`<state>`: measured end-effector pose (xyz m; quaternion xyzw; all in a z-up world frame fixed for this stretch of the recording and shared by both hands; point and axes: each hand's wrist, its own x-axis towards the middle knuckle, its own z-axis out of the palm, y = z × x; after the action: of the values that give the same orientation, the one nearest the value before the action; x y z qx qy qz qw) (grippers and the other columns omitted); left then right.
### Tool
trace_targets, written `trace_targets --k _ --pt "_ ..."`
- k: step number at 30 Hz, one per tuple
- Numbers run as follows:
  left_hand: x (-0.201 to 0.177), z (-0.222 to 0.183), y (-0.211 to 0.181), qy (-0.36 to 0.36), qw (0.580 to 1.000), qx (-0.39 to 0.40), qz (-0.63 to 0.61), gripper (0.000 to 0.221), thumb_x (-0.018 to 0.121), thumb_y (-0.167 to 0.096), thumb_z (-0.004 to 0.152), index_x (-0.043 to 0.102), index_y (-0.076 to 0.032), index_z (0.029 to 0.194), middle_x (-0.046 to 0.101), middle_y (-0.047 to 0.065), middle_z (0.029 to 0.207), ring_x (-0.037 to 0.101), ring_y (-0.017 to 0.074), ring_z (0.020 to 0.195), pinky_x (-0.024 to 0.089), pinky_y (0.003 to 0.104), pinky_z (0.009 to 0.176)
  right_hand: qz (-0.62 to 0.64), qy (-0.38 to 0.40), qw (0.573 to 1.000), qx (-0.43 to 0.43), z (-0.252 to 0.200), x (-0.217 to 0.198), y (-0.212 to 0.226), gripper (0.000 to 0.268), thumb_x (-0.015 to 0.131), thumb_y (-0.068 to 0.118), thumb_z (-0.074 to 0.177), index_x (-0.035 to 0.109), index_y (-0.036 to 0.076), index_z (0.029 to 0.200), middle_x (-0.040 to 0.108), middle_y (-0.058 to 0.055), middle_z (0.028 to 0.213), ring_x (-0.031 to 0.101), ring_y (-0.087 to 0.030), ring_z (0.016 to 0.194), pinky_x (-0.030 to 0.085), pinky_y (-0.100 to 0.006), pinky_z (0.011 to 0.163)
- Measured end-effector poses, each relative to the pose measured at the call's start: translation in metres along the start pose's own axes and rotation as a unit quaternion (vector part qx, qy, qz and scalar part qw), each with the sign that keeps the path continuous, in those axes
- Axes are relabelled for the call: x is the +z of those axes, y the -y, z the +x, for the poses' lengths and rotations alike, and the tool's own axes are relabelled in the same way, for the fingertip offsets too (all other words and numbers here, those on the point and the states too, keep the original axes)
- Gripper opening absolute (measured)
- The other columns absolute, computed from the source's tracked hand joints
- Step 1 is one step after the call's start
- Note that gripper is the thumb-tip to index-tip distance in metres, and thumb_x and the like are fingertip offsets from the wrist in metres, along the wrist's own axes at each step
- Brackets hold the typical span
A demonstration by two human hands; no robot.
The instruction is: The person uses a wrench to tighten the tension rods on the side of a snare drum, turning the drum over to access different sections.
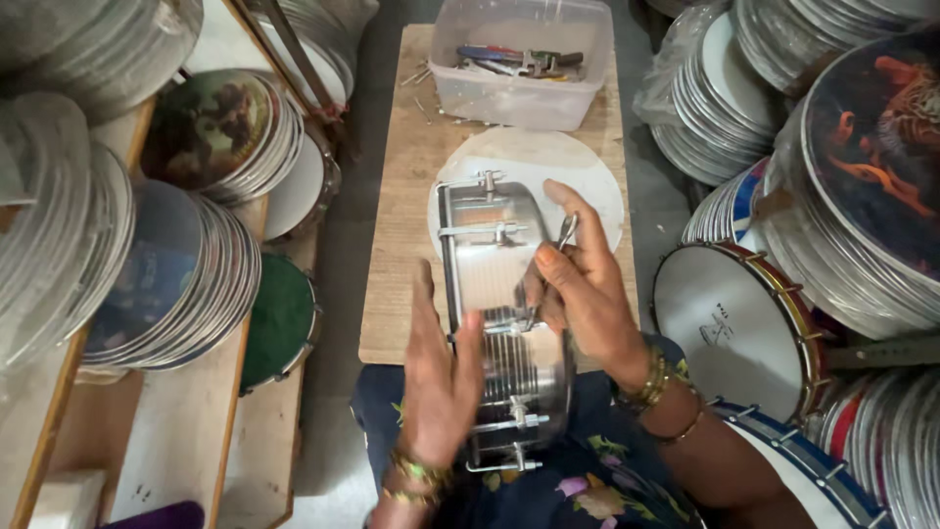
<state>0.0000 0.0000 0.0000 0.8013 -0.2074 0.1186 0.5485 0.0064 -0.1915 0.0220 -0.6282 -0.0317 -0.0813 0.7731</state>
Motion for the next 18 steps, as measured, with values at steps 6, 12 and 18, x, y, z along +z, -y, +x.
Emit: trace_targets --k 6,12,18 --pt "0.002 0.048 0.015 0.049 0.995 -0.090 0.012 0.060 0.055 -0.027 0.104 0.039 0.006 0.151 0.067 0.032 0.124 0.069 0.0388 0.112 0.055 0.045 0.091 -0.043 0.012 0.994 -0.103 -0.014 0.003 -0.007 0.066 0.053 0.029 0.111 0.018 0.010 0.163 0.066 -0.004 0.086 0.053 -0.007 0.062 0.046 -0.021 0.055" --pt "-0.032 0.039 0.026 0.069 0.951 -0.299 0.032 0.058 0.055 -0.025 0.100 0.043 -0.003 0.153 0.059 0.018 0.066 0.053 0.0198 0.054 0.043 0.036 0.051 0.163 -0.158 0.971 -0.079 -0.003 -0.058 -0.024 0.060 0.051 0.025 0.103 0.025 0.011 0.155 0.059 -0.001 0.071 0.053 -0.010 0.056 0.045 -0.025 0.046" --pt "-0.072 0.003 0.041 -0.013 0.960 -0.269 -0.078 0.045 0.051 -0.015 0.103 0.050 0.003 0.144 0.065 0.007 0.094 0.051 0.0108 0.072 0.045 0.026 0.061 0.066 -0.255 0.959 0.104 -0.035 -0.127 -0.149 0.028 0.049 0.021 0.106 0.056 0.003 0.125 0.051 0.001 0.066 0.048 -0.012 0.058 0.048 -0.029 0.058"
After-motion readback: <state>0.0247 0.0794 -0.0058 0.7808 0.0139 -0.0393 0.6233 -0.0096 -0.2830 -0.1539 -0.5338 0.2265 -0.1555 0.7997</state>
